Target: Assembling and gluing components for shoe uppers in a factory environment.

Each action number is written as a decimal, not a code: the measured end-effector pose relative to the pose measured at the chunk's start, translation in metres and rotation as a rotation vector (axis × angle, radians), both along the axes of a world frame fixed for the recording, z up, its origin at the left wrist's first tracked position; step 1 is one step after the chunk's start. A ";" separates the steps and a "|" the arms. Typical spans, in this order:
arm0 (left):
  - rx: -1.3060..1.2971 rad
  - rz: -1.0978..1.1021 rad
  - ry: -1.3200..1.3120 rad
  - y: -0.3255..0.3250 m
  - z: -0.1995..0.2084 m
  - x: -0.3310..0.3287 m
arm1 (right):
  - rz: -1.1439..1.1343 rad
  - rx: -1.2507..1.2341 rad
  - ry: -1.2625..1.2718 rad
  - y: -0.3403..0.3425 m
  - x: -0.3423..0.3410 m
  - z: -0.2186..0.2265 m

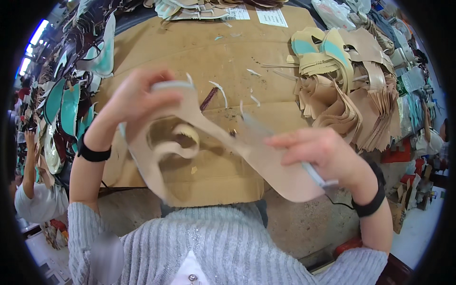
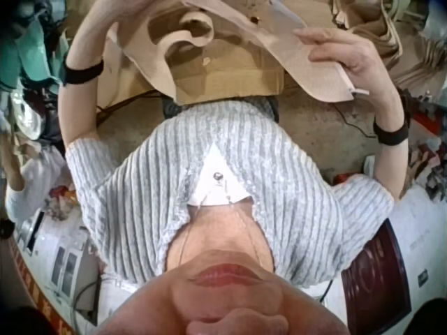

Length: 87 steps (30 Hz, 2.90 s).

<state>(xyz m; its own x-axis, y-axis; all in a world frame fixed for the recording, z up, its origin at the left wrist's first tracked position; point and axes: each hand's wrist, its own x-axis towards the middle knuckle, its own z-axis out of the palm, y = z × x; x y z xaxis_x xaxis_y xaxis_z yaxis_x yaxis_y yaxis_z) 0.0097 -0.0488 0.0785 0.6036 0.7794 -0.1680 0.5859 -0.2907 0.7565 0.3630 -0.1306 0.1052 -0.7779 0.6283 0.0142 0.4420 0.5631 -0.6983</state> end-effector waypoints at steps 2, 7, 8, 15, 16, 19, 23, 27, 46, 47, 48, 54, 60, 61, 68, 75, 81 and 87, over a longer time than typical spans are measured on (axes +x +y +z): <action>0.159 0.285 0.057 0.002 0.023 -0.011 | 0.014 -0.039 0.048 0.027 -0.011 -0.002; 0.889 0.070 0.330 0.007 -0.008 -0.019 | 0.084 -0.183 0.122 0.089 -0.037 -0.029; 0.906 -0.017 0.122 -0.001 -0.023 -0.011 | 0.122 -0.185 0.082 0.094 -0.039 -0.039; 0.645 -0.277 0.117 -0.057 -0.054 0.023 | 0.089 -0.338 0.099 0.096 -0.036 -0.046; 0.662 -0.257 0.094 -0.053 -0.051 0.023 | 0.084 -0.380 0.103 0.097 -0.035 -0.047; -0.030 -0.159 -0.104 -0.028 -0.025 0.016 | -0.036 -0.526 0.122 0.093 -0.020 -0.046; 0.180 0.331 -0.177 0.015 -0.018 -0.025 | -0.235 -0.814 0.309 0.083 -0.002 -0.036; 0.309 0.291 0.226 0.034 -0.034 -0.065 | -0.601 -0.994 0.378 0.091 -0.007 -0.021; -0.012 0.234 0.232 0.049 -0.015 -0.076 | -0.238 -0.176 -0.381 0.091 -0.060 -0.050; -0.093 0.203 0.281 0.049 -0.012 -0.085 | -0.228 -0.214 -0.450 0.093 -0.064 -0.043; -0.084 0.105 0.257 0.048 -0.008 -0.086 | -0.223 -0.179 -0.446 0.093 -0.063 -0.039; 0.156 0.197 -0.117 0.055 0.096 -0.069 | -0.315 0.254 -0.435 0.165 -0.035 0.032; 0.519 0.066 -0.023 0.209 0.135 -0.052 | -0.370 0.421 -0.476 0.321 -0.020 0.083; 0.613 0.128 0.063 0.235 0.125 -0.061 | -0.395 0.432 -0.479 0.347 -0.029 0.073; 0.707 0.251 0.305 0.242 -0.041 0.021 | -0.834 0.699 -0.112 0.362 -0.075 -0.082; 0.616 0.285 0.429 0.241 -0.058 0.020 | -0.726 0.870 -0.250 0.371 -0.088 -0.096; 0.894 0.253 0.161 0.172 -0.043 0.013 | -0.638 0.904 -0.136 0.314 -0.047 -0.065; 0.512 0.455 0.208 0.045 0.071 -0.133 | -0.434 0.702 -0.061 0.241 -0.089 -0.051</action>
